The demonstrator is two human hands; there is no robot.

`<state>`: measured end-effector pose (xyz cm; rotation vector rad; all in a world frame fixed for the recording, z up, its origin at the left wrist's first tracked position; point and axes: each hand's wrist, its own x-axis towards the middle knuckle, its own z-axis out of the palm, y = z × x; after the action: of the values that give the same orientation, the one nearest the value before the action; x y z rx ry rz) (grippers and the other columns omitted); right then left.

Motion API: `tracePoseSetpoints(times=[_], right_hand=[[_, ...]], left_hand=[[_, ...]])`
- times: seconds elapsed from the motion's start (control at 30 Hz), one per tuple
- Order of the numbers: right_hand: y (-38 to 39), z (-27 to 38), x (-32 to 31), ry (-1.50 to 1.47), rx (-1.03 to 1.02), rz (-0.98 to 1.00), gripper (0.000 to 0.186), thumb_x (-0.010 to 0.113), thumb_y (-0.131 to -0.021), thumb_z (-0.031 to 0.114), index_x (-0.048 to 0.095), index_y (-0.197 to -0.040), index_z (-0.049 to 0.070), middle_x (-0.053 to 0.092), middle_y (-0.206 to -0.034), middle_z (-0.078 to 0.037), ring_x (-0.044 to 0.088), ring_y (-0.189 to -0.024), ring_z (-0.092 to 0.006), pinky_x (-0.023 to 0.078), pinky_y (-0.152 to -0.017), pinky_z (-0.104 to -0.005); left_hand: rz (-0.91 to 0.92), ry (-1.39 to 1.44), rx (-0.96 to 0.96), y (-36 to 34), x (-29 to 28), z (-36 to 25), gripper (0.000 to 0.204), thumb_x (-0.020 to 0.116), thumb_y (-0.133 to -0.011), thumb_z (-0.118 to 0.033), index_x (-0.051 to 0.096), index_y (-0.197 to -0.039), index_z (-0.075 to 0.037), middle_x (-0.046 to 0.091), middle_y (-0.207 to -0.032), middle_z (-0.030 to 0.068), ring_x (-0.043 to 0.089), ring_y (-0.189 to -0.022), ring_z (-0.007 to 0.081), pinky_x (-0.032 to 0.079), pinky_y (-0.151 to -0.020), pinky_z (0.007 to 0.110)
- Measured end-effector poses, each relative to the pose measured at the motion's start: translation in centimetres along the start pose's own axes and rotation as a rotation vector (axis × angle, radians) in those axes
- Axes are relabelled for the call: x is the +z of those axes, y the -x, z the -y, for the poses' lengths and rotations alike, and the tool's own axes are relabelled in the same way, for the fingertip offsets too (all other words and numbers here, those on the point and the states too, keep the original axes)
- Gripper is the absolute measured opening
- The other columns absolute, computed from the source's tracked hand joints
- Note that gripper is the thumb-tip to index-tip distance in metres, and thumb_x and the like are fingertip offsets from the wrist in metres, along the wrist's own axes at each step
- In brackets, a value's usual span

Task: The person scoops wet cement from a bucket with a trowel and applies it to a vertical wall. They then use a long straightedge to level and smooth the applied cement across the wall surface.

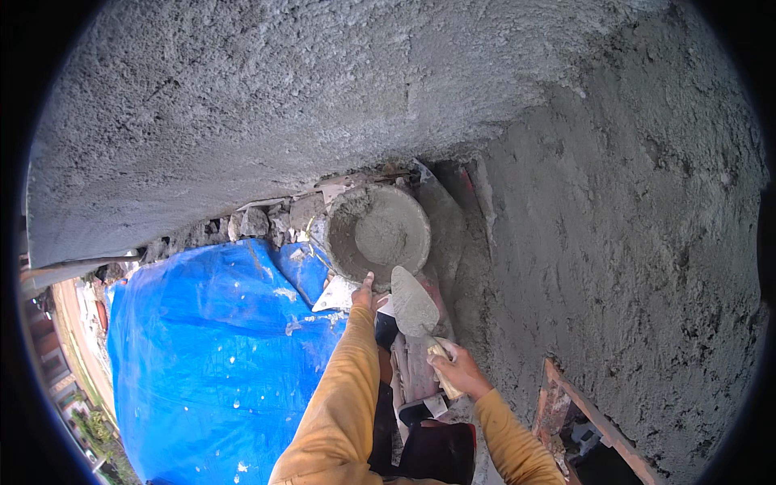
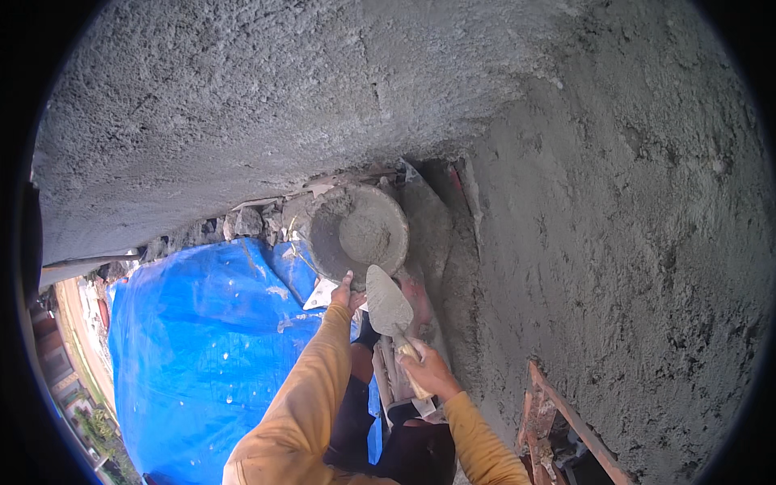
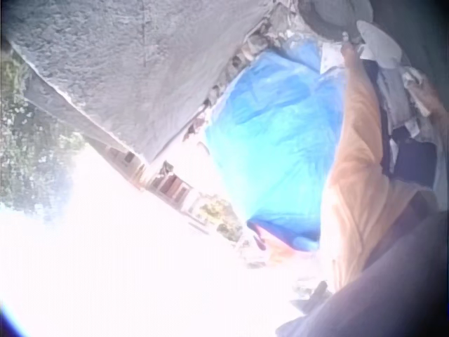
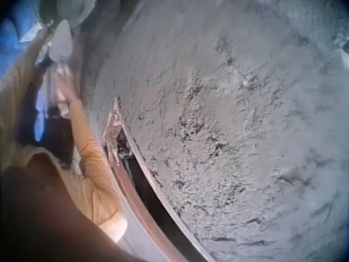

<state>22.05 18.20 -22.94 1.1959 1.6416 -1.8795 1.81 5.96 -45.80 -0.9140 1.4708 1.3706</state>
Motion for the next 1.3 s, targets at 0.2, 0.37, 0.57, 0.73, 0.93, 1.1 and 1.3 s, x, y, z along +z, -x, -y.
tracePoseSetpoints(times=[0.2,0.37,0.57,0.73,0.93,1.1,1.3], right_hand=[[-7.9,1.7,-0.3,0.221,0.015,-0.044,0.046,0.059,-0.086,0.023,0.051,-0.125,0.002,0.063,-0.084,-0.007,0.06,-0.068,-0.0135,0.05,-0.055,-0.0297],[0.3,5.7,-1.4,0.202,-0.052,-0.115,0.042,0.058,-0.087,0.025,0.055,-0.12,-0.001,0.064,-0.092,-0.007,0.062,-0.074,-0.0155,0.052,-0.063,-0.0305],[13.6,8.1,-4.7,0.039,0.175,-0.183,0.042,0.061,-0.085,0.025,0.057,-0.117,-0.001,0.065,-0.097,-0.011,0.063,-0.079,-0.0157,0.051,-0.066,-0.0287],[15.7,17.0,-5.4,0.278,-0.238,-0.219,0.043,0.061,-0.084,0.025,0.055,-0.117,-0.002,0.065,-0.1,-0.016,0.064,-0.087,-0.0222,0.05,-0.076,-0.0325],[13.5,54.6,5.1,0.871,-1.339,-0.258,0.059,0.066,-0.079,0.023,0.044,-0.128,0.0,0.051,-0.119,-0.02,0.049,-0.111,-0.0355,0.04,-0.095,-0.0414],[5.9,67.3,10.4,1.327,-1.385,-0.56,0.08,0.069,-0.074,0.037,0.034,-0.135,-0.001,0.042,-0.132,-0.022,0.038,-0.125,-0.0356,0.028,-0.105,-0.0471],[3.5,70.4,11.9,1.442,-1.061,-0.383,0.074,0.071,-0.07,0.043,0.044,-0.125,0.0,0.049,-0.123,-0.021,0.043,-0.12,-0.0349,0.033,-0.1,-0.045]], left_hand=[[-0.205,-0.983,0.408,6.4,-5.3,2.0,0.066,0.064,-0.078,-0.044,0.052,-0.123,0.003,0.065,-0.1,0.021,0.067,-0.083,0.0235,0.053,-0.071,0.035],[-0.254,-0.317,0.436,14.8,-12.7,-3.9,0.037,0.062,-0.085,-0.032,0.059,-0.101,0.001,0.064,-0.088,0.0109,0.062,-0.071,0.0171,0.051,-0.061,0.031],[-0.639,0.044,1.239,30.9,-11.6,-31.9,0.042,0.062,-0.087,-0.024,0.053,-0.114,0.006,0.06,-0.111,0.0168,0.057,-0.102,0.0233,0.044,-0.088,0.033],[-0.938,-0.638,1.674,46.4,-5.7,-54.7,0.051,0.052,-0.088,-0.042,0.054,-0.121,-0.003,0.052,-0.125,0.0168,0.046,-0.119,0.0322,0.026,-0.105,0.046],[-0.939,-1.093,1.536,45.4,-1.5,-61.6,0.05,0.044,-0.089,-0.047,0.052,-0.127,-0.016,0.045,-0.135,0.0065,0.034,-0.13,0.0268,0.011,-0.109,0.056],[-0.858,-1.071,1.601,45.9,-1.7,-61.3,0.052,0.044,-0.089,-0.045,0.049,-0.13,-0.014,0.044,-0.137,0.0067,0.03,-0.133,0.0263,0.009,-0.109,0.056],[-0.857,-0.774,1.612,46.7,-5.0,-58.6,0.052,0.047,-0.09,-0.039,0.045,-0.131,-0.006,0.041,-0.137,0.015,0.033,-0.131,0.0306,0.017,-0.109,0.049]])
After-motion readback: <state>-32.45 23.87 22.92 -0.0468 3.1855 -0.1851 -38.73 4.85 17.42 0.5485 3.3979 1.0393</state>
